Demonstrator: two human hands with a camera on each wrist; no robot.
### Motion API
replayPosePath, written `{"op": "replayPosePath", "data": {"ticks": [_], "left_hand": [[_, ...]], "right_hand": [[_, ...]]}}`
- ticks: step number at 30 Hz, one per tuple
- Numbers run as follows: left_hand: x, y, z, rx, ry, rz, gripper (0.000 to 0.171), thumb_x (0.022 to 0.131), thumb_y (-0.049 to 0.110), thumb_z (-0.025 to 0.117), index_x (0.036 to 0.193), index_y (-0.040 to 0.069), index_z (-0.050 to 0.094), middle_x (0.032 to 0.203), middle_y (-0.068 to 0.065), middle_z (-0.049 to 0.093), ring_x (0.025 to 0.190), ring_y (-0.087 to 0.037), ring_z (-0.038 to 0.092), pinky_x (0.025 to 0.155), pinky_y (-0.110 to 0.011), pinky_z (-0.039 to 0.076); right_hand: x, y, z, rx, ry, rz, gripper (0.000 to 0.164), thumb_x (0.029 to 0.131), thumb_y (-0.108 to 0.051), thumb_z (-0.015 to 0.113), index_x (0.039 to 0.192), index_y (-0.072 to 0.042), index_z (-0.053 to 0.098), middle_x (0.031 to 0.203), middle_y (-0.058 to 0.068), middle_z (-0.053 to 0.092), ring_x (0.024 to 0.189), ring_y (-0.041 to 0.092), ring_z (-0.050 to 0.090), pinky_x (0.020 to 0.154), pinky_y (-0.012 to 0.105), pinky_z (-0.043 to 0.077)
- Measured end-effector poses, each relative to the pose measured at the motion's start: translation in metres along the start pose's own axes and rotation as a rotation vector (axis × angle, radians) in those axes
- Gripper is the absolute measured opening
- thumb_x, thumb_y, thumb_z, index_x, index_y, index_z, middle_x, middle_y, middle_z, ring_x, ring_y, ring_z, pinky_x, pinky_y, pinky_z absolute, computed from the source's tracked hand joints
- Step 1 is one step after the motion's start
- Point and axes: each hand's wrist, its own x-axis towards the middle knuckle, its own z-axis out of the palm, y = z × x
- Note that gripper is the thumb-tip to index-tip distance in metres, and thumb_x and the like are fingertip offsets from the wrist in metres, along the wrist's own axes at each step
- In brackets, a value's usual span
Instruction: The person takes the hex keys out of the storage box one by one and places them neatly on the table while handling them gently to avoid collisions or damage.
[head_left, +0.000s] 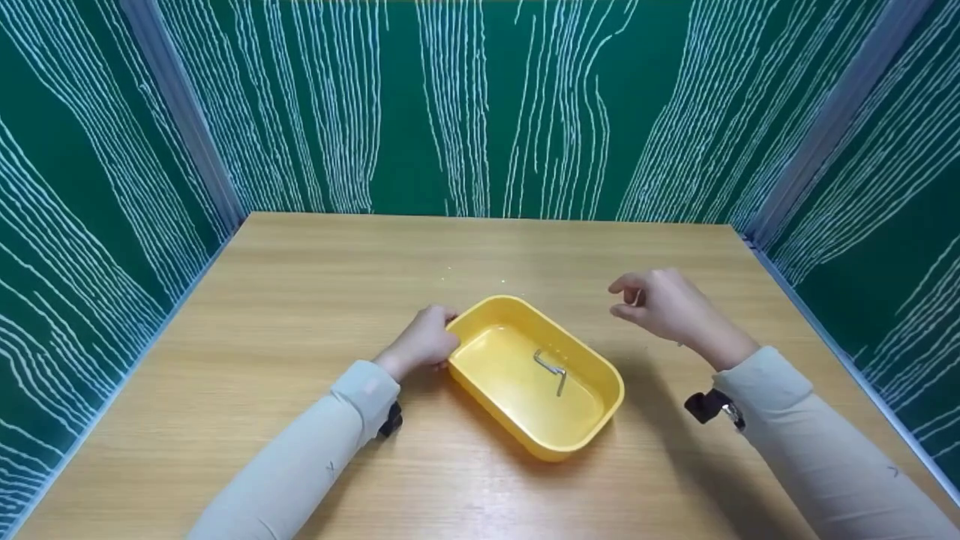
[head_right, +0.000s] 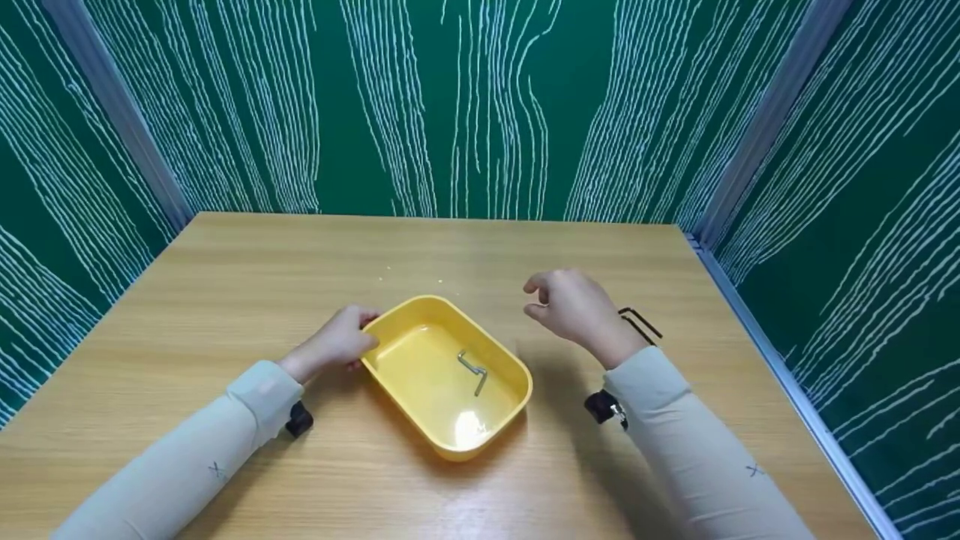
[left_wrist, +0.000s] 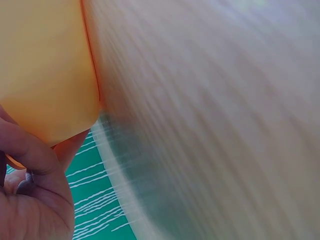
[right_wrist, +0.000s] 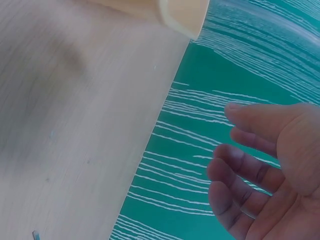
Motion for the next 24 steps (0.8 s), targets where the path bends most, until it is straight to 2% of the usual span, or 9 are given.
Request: {"op": "replayPosePath", "data": {"ticks": [6, 16, 24], "left_hand": [[-0.001, 0.001, 0.000, -0.001, 0.003, 0.002, 0.038, 0.080, -0.005, 0.045, 0.112, 0.003, 0.062, 0.082, -0.021, 0.067, 0.039, -0.012, 0.050, 0.034, -0.022, 0.044], [-0.002, 0.000, 0.000, -0.002, 0.005, -0.004, 0.039, 0.081, -0.004, 0.047, 0.115, 0.004, 0.063, 0.084, -0.021, 0.067, 0.040, -0.013, 0.051, 0.034, -0.022, 0.044], [-0.002, 0.000, -0.001, -0.021, -0.002, -0.009, 0.041, 0.081, -0.005, 0.046, 0.117, 0.004, 0.062, 0.085, -0.022, 0.067, 0.040, -0.013, 0.050, 0.035, -0.022, 0.044]], "right_hand": [[0.001, -0.006, 0.004, -0.007, 0.012, -0.041, 0.027, 0.084, -0.015, 0.075, 0.109, -0.006, 0.072, 0.081, 0.004, 0.066, 0.068, 0.018, 0.058, 0.064, 0.031, 0.057], [-0.003, -0.024, 0.009, -0.002, -0.009, -0.057, 0.029, 0.083, -0.016, 0.077, 0.111, -0.009, 0.072, 0.083, 0.003, 0.067, 0.069, 0.018, 0.058, 0.063, 0.028, 0.059], [-0.005, -0.032, 0.017, 0.034, -0.013, -0.081, 0.028, 0.082, -0.013, 0.077, 0.109, -0.006, 0.072, 0.083, 0.003, 0.067, 0.069, 0.016, 0.059, 0.061, 0.027, 0.057]]}}
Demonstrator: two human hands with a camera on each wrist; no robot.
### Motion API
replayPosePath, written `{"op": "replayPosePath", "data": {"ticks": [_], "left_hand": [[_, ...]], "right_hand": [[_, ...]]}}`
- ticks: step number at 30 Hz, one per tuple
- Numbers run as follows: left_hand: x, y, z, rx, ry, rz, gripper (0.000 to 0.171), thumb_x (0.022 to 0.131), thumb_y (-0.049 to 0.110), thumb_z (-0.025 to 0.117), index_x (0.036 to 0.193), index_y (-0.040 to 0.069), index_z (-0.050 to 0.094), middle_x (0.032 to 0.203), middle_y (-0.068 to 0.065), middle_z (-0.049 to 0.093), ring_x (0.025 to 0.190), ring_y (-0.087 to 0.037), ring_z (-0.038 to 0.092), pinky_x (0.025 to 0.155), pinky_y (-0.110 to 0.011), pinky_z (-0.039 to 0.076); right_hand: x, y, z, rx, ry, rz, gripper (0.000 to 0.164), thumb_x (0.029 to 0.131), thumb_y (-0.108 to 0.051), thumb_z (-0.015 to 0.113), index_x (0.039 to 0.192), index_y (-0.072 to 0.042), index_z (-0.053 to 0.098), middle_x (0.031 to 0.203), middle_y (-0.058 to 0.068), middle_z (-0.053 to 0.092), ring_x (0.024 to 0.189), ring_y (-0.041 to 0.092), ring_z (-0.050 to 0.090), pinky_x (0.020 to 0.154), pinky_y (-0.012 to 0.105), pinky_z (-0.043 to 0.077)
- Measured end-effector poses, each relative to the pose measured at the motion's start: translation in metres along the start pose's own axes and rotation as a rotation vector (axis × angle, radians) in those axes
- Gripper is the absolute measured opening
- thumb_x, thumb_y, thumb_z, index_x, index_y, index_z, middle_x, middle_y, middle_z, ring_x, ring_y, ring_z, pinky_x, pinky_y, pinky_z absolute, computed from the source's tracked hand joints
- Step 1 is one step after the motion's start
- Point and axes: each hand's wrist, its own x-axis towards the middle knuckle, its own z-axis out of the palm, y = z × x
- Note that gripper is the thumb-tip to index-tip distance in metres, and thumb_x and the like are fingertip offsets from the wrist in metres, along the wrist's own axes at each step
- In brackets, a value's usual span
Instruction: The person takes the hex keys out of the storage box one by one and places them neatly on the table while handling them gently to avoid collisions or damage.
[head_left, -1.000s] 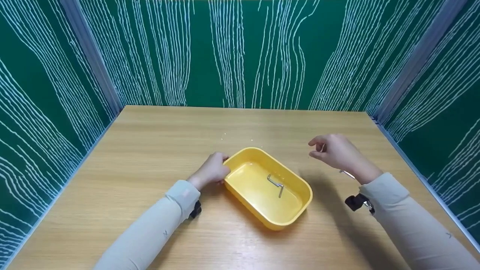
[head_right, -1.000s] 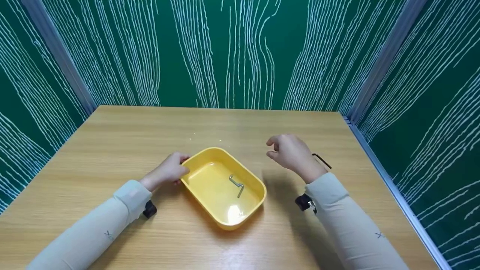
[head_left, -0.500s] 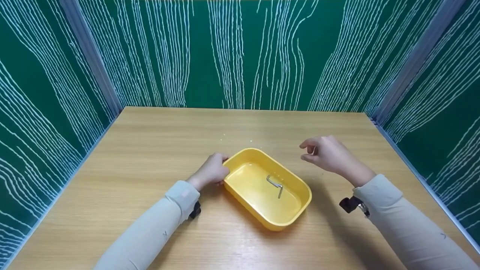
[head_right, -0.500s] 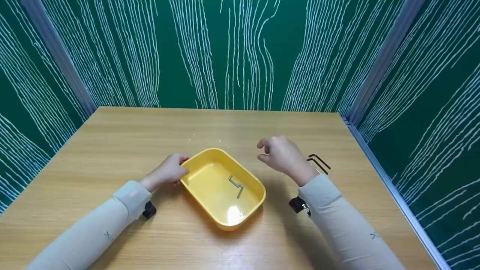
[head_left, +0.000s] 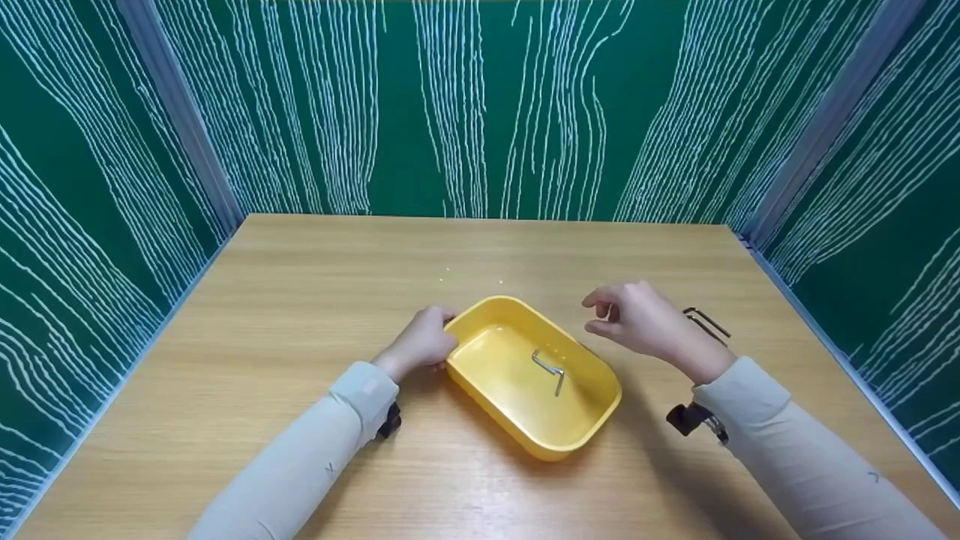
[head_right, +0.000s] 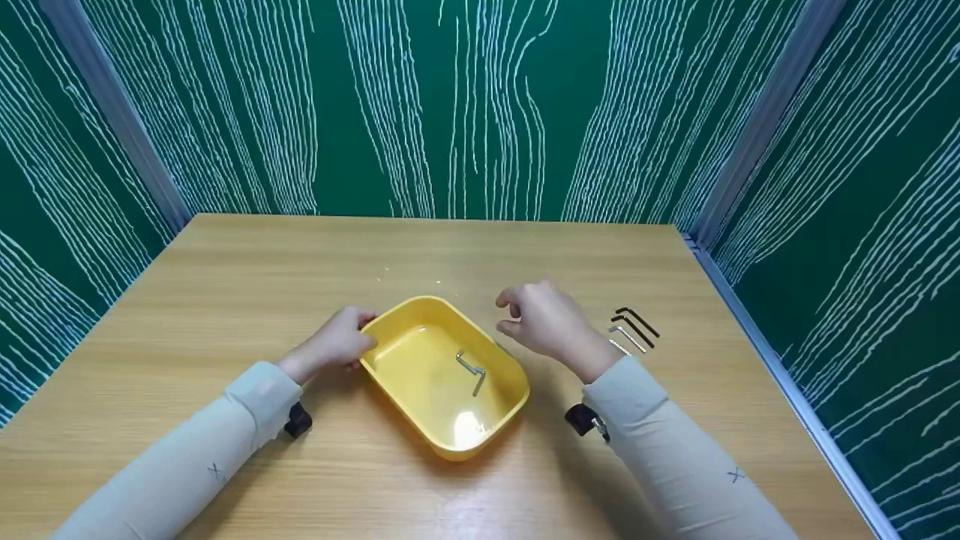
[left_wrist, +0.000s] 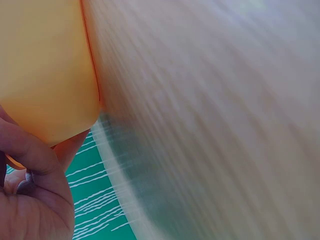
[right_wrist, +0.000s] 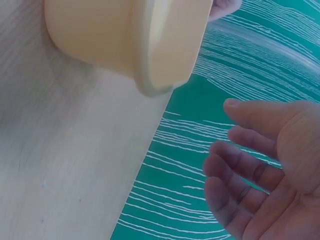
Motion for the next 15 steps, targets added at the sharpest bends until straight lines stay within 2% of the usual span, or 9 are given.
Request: {"op": "replayPosePath", "data": {"ticks": [6, 10, 15], "left_hand": [[0.001, 0.000, 0.000, 0.009, 0.000, -0.016, 0.039, 0.079, -0.006, 0.045, 0.111, 0.005, 0.064, 0.079, -0.020, 0.067, 0.038, -0.012, 0.048, 0.034, -0.021, 0.042], [0.001, 0.002, 0.000, 0.016, -0.002, -0.033, 0.037, 0.081, -0.004, 0.047, 0.113, 0.005, 0.063, 0.078, -0.018, 0.066, 0.039, -0.013, 0.049, 0.035, -0.022, 0.043], [0.001, 0.003, 0.000, 0.017, -0.006, -0.049, 0.039, 0.082, -0.003, 0.047, 0.117, 0.005, 0.061, 0.077, -0.014, 0.065, 0.041, -0.014, 0.051, 0.036, -0.022, 0.045]], "right_hand": [[0.000, -0.004, 0.008, 0.027, -0.011, -0.016, 0.028, 0.081, -0.013, 0.078, 0.108, -0.007, 0.072, 0.085, 0.003, 0.068, 0.072, 0.016, 0.060, 0.065, 0.030, 0.058], [0.000, -0.006, 0.012, 0.041, -0.013, -0.060, 0.027, 0.081, -0.011, 0.078, 0.106, -0.005, 0.072, 0.084, 0.003, 0.068, 0.072, 0.015, 0.061, 0.067, 0.031, 0.058], [0.001, -0.012, 0.016, 0.059, -0.039, -0.066, 0.027, 0.081, -0.012, 0.078, 0.107, -0.006, 0.072, 0.085, 0.002, 0.068, 0.073, 0.014, 0.061, 0.067, 0.028, 0.059]]}}
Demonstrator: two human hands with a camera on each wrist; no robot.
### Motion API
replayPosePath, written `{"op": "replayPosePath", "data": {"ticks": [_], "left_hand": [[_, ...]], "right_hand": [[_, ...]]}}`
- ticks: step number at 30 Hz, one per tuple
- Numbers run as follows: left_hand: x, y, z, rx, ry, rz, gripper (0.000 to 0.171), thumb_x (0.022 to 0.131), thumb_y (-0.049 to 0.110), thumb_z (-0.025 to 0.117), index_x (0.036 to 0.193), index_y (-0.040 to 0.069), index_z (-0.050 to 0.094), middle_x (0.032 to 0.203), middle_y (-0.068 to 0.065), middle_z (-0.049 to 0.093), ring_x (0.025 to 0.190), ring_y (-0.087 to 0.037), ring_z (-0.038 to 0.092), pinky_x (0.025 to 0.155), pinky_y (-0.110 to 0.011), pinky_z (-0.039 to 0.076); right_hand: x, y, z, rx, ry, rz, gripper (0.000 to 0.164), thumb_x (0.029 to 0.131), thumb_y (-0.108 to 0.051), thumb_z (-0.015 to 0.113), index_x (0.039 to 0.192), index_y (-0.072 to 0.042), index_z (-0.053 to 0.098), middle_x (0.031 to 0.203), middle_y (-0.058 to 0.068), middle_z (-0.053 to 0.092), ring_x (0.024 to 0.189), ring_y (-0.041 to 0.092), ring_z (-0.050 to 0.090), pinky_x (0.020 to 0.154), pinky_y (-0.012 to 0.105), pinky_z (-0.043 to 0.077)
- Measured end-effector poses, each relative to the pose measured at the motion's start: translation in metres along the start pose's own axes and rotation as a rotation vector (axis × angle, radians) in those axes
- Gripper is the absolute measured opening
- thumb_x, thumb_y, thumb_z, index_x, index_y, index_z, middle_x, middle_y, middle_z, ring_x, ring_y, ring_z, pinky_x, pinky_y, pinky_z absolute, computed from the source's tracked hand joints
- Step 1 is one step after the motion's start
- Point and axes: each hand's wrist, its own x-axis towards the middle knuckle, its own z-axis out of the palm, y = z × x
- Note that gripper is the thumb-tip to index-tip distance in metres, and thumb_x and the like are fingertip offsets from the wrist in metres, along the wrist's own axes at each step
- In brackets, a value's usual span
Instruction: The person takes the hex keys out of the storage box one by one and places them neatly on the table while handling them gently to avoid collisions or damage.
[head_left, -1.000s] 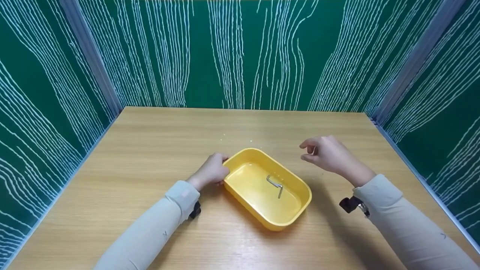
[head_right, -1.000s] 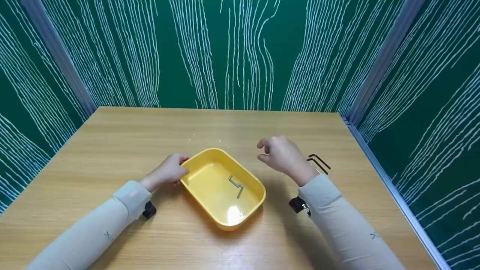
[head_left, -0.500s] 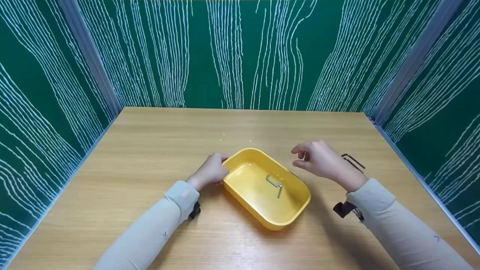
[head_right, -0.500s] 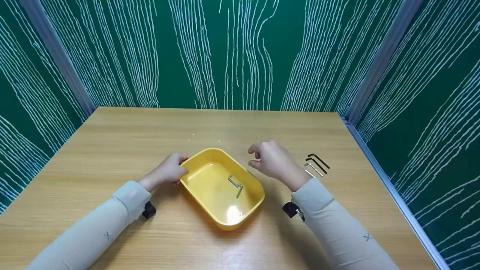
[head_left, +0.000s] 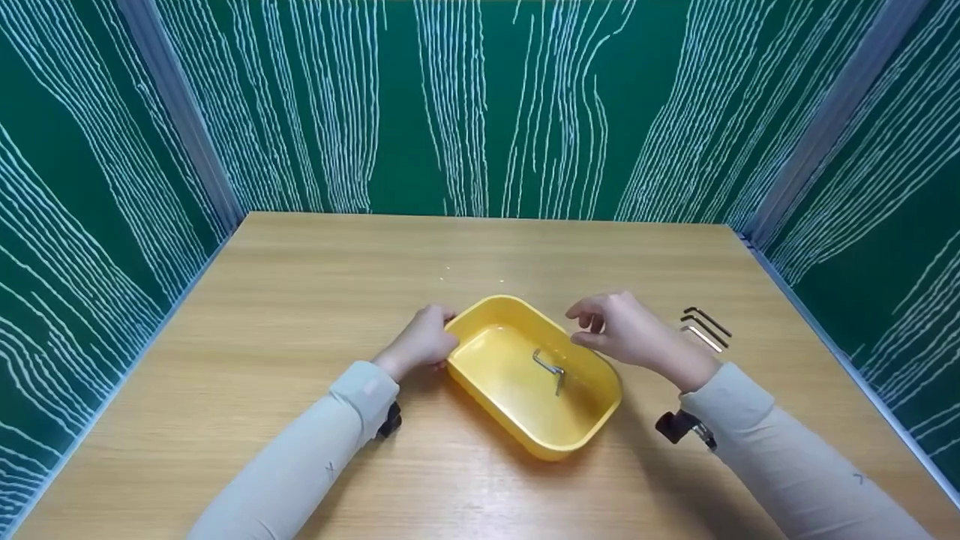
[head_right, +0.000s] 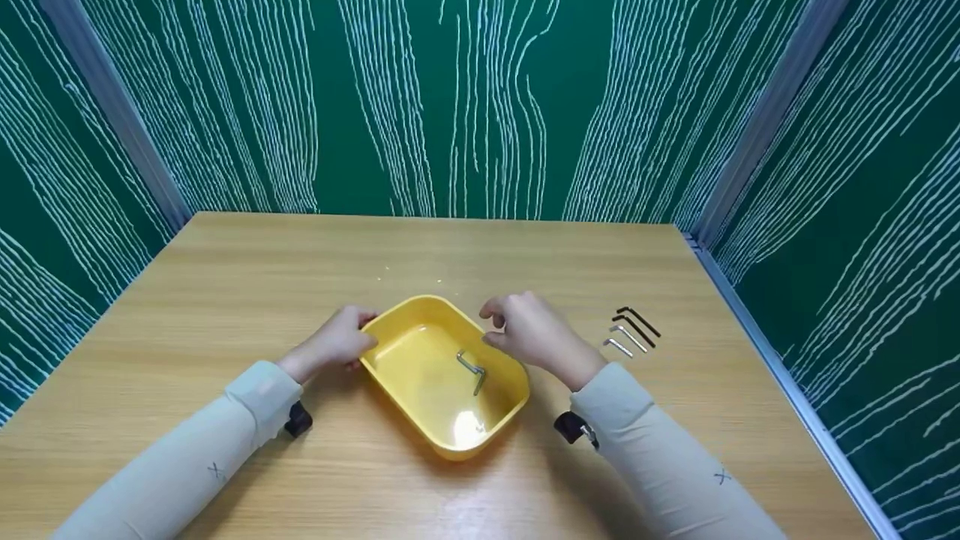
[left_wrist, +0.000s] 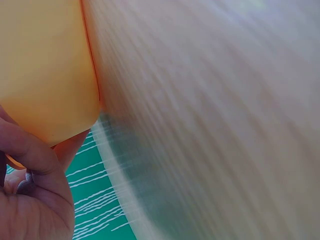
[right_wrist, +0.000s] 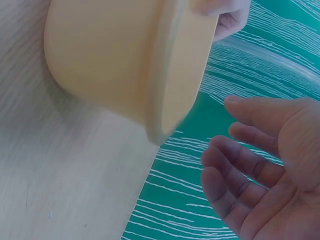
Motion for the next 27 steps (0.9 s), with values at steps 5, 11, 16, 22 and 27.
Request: {"op": "replayPosePath", "data": {"ticks": [5, 11, 16, 22, 27], "left_hand": [[0.001, 0.000, 0.000, -0.002, -0.001, -0.008, 0.042, 0.082, -0.003, 0.047, 0.121, 0.005, 0.060, 0.076, -0.013, 0.065, 0.041, -0.014, 0.050, 0.036, -0.023, 0.045], [0.001, 0.000, 0.000, -0.004, -0.002, -0.015, 0.044, 0.082, -0.003, 0.048, 0.124, 0.005, 0.059, 0.081, -0.013, 0.066, 0.042, -0.014, 0.051, 0.037, -0.023, 0.045], [0.001, -0.001, -0.001, -0.011, -0.001, 0.006, 0.044, 0.081, -0.004, 0.047, 0.123, 0.005, 0.061, 0.078, -0.013, 0.066, 0.041, -0.014, 0.051, 0.036, -0.023, 0.045], [0.001, -0.001, 0.000, 0.003, 0.013, 0.035, 0.039, 0.079, -0.005, 0.046, 0.113, 0.003, 0.063, 0.068, -0.011, 0.063, 0.039, -0.013, 0.050, 0.034, -0.022, 0.044], [0.001, -0.002, 0.000, 0.003, 0.012, 0.020, 0.039, 0.079, -0.006, 0.046, 0.114, 0.004, 0.062, 0.071, -0.014, 0.064, 0.039, -0.013, 0.050, 0.034, -0.023, 0.044]], "right_hand": [[0.001, -0.004, 0.007, 0.026, -0.024, -0.015, 0.028, 0.081, -0.011, 0.078, 0.108, -0.005, 0.072, 0.087, 0.003, 0.070, 0.074, 0.015, 0.062, 0.066, 0.027, 0.059], [0.003, -0.007, 0.017, 0.055, -0.062, -0.034, 0.030, 0.081, -0.010, 0.078, 0.110, -0.005, 0.072, 0.093, 0.009, 0.072, 0.077, 0.015, 0.065, 0.068, 0.026, 0.060], [0.004, -0.010, 0.024, 0.064, -0.085, -0.048, 0.030, 0.081, -0.011, 0.078, 0.110, -0.007, 0.072, 0.097, 0.011, 0.073, 0.079, 0.014, 0.067, 0.070, 0.027, 0.061], [0.005, -0.016, 0.032, 0.064, -0.147, -0.040, 0.033, 0.082, -0.011, 0.078, 0.115, -0.009, 0.072, 0.101, 0.009, 0.073, 0.083, 0.016, 0.066, 0.074, 0.029, 0.061], [0.006, -0.021, 0.038, 0.061, -0.211, -0.023, 0.036, 0.085, -0.010, 0.075, 0.120, -0.008, 0.069, 0.111, 0.011, 0.071, 0.094, 0.024, 0.068, 0.082, 0.037, 0.061]]}}
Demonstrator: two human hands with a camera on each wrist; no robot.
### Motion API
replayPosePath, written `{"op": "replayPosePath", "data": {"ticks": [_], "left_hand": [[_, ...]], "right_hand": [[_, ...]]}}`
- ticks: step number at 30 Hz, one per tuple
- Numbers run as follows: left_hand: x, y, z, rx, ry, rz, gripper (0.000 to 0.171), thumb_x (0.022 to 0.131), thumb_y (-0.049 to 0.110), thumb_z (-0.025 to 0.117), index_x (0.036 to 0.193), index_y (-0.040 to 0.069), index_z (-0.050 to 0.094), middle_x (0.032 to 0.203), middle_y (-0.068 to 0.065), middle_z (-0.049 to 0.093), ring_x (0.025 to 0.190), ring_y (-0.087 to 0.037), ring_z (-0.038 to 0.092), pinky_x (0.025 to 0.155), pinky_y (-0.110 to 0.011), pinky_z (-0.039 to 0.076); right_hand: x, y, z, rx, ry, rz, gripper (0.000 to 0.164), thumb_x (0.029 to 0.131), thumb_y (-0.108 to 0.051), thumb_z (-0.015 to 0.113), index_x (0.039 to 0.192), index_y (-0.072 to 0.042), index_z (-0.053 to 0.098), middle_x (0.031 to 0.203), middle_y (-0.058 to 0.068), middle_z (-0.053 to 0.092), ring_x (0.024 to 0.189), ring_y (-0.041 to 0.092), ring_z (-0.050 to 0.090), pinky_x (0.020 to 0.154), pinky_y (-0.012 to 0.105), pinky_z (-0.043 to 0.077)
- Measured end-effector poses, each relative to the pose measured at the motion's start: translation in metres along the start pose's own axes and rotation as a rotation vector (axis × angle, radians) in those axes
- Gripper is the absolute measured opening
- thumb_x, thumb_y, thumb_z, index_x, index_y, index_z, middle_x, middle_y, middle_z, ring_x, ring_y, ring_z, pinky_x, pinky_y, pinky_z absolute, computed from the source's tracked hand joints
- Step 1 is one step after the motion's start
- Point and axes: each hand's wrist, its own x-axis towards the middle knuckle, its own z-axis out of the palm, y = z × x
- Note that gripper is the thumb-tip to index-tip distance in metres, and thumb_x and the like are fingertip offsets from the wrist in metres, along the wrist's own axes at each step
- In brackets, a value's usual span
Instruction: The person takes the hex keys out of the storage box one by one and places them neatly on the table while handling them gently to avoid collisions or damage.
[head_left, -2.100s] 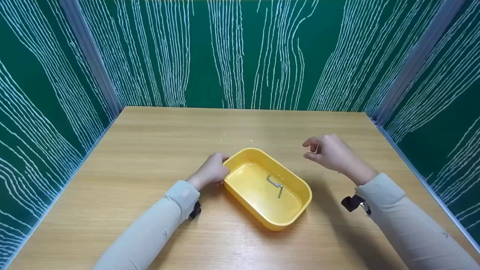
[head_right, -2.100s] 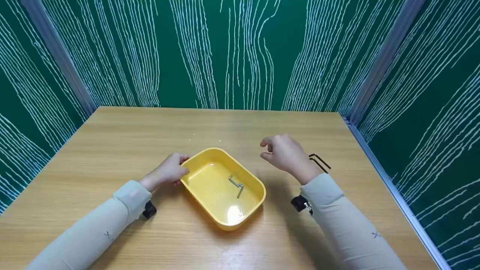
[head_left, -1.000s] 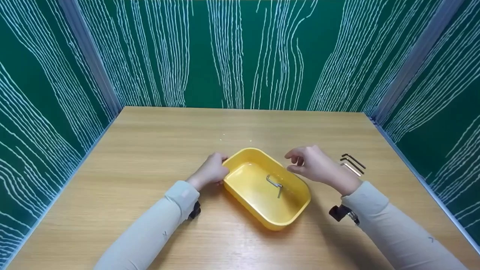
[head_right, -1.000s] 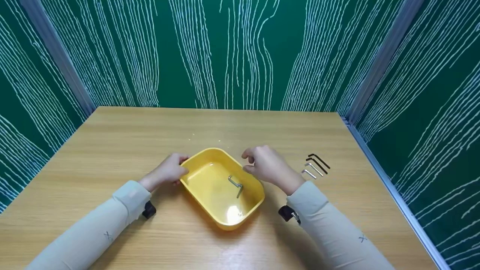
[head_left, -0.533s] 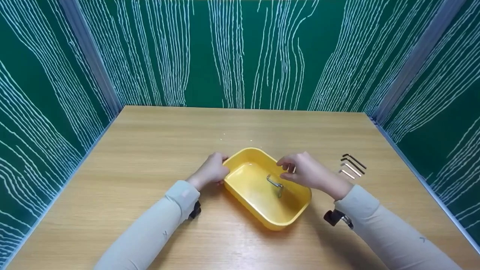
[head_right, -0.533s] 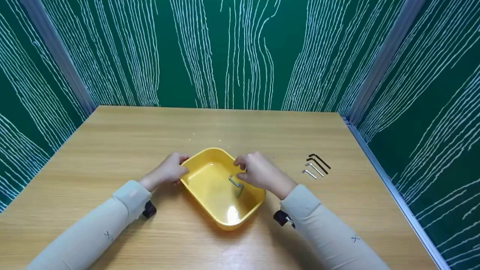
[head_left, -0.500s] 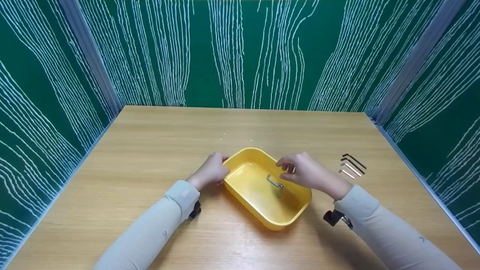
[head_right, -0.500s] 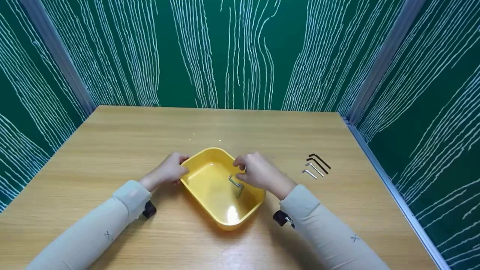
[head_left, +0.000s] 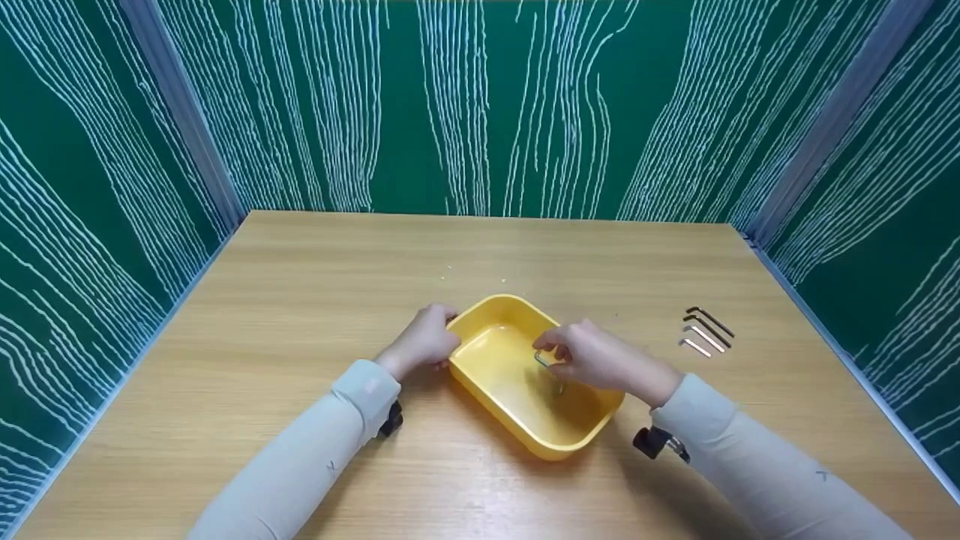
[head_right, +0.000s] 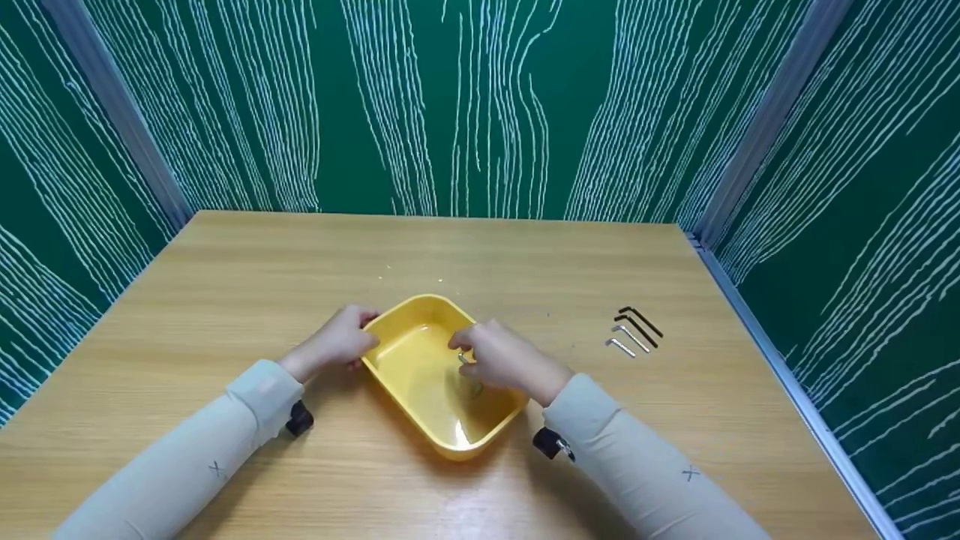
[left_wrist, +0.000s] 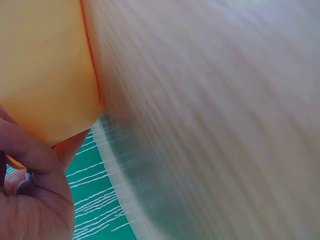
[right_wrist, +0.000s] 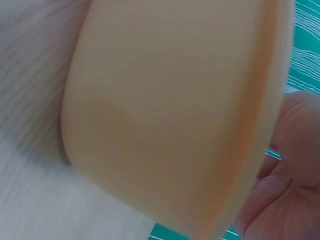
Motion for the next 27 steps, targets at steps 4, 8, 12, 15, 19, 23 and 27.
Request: {"op": "replayPosePath", "data": {"ticks": [4, 8, 12, 15, 19, 23, 27], "left_hand": [[0.000, 0.000, -0.001, -0.003, -0.010, -0.015, 0.042, 0.080, -0.005, 0.047, 0.118, 0.004, 0.062, 0.073, -0.015, 0.065, 0.040, -0.013, 0.050, 0.034, -0.022, 0.043], [0.000, 0.000, -0.001, -0.002, -0.015, -0.018, 0.041, 0.081, -0.004, 0.047, 0.119, 0.004, 0.061, 0.075, -0.017, 0.066, 0.040, -0.013, 0.049, 0.034, -0.022, 0.043], [0.000, 0.000, -0.001, -0.004, -0.015, -0.010, 0.040, 0.080, -0.004, 0.047, 0.117, 0.002, 0.061, 0.079, -0.021, 0.067, 0.039, -0.013, 0.049, 0.034, -0.022, 0.043], [0.000, 0.000, -0.001, -0.008, -0.015, -0.011, 0.040, 0.081, -0.004, 0.047, 0.118, 0.002, 0.061, 0.081, -0.022, 0.067, 0.039, -0.013, 0.049, 0.034, -0.022, 0.042], [0.000, 0.000, -0.002, -0.017, -0.020, -0.001, 0.041, 0.081, -0.004, 0.046, 0.119, 0.003, 0.061, 0.082, -0.023, 0.068, 0.038, -0.013, 0.049, 0.033, -0.022, 0.042], [-0.001, 0.000, -0.002, -0.036, -0.027, 0.031, 0.040, 0.079, -0.005, 0.045, 0.115, 0.001, 0.061, 0.083, -0.026, 0.067, 0.036, -0.012, 0.048, 0.032, -0.022, 0.041], [-0.002, 0.001, -0.002, -0.037, -0.025, 0.040, 0.039, 0.078, -0.006, 0.044, 0.114, 0.000, 0.061, 0.083, -0.027, 0.067, 0.036, -0.012, 0.048, 0.032, -0.022, 0.041]], "right_hand": [[0.003, -0.001, 0.005, -0.017, -0.035, -0.031, 0.038, 0.085, -0.009, 0.073, 0.122, -0.003, 0.066, 0.117, 0.013, 0.070, 0.099, 0.030, 0.068, 0.085, 0.042, 0.059], [0.006, 0.000, 0.012, -0.043, -0.045, -0.100, 0.038, 0.085, -0.007, 0.072, 0.121, 0.001, 0.065, 0.116, 0.016, 0.069, 0.097, 0.032, 0.068, 0.085, 0.043, 0.059], [0.008, 0.001, 0.017, -0.067, -0.058, -0.136, 0.040, 0.082, -0.007, 0.073, 0.120, 0.002, 0.065, 0.111, 0.015, 0.070, 0.089, 0.026, 0.065, 0.080, 0.039, 0.057], [0.009, 0.002, 0.020, -0.077, -0.072, -0.135, 0.041, 0.081, -0.009, 0.074, 0.119, 0.001, 0.065, 0.105, 0.012, 0.070, 0.085, 0.020, 0.060, 0.078, 0.036, 0.054], [0.011, 0.001, 0.023, -0.085, -0.074, -0.171, 0.036, 0.081, -0.007, 0.072, 0.116, 0.001, 0.066, 0.096, 0.010, 0.069, 0.081, 0.019, 0.058, 0.073, 0.031, 0.053], [0.013, -0.002, 0.025, -0.065, -0.062, -0.225, 0.031, 0.083, -0.004, 0.068, 0.113, 0.000, 0.068, 0.098, 0.010, 0.071, 0.084, 0.022, 0.063, 0.076, 0.031, 0.056], [0.015, -0.005, 0.027, -0.019, -0.079, -0.255, 0.026, 0.086, -0.005, 0.068, 0.112, -0.001, 0.069, 0.103, 0.010, 0.073, 0.092, 0.025, 0.068, 0.083, 0.037, 0.058]]}}
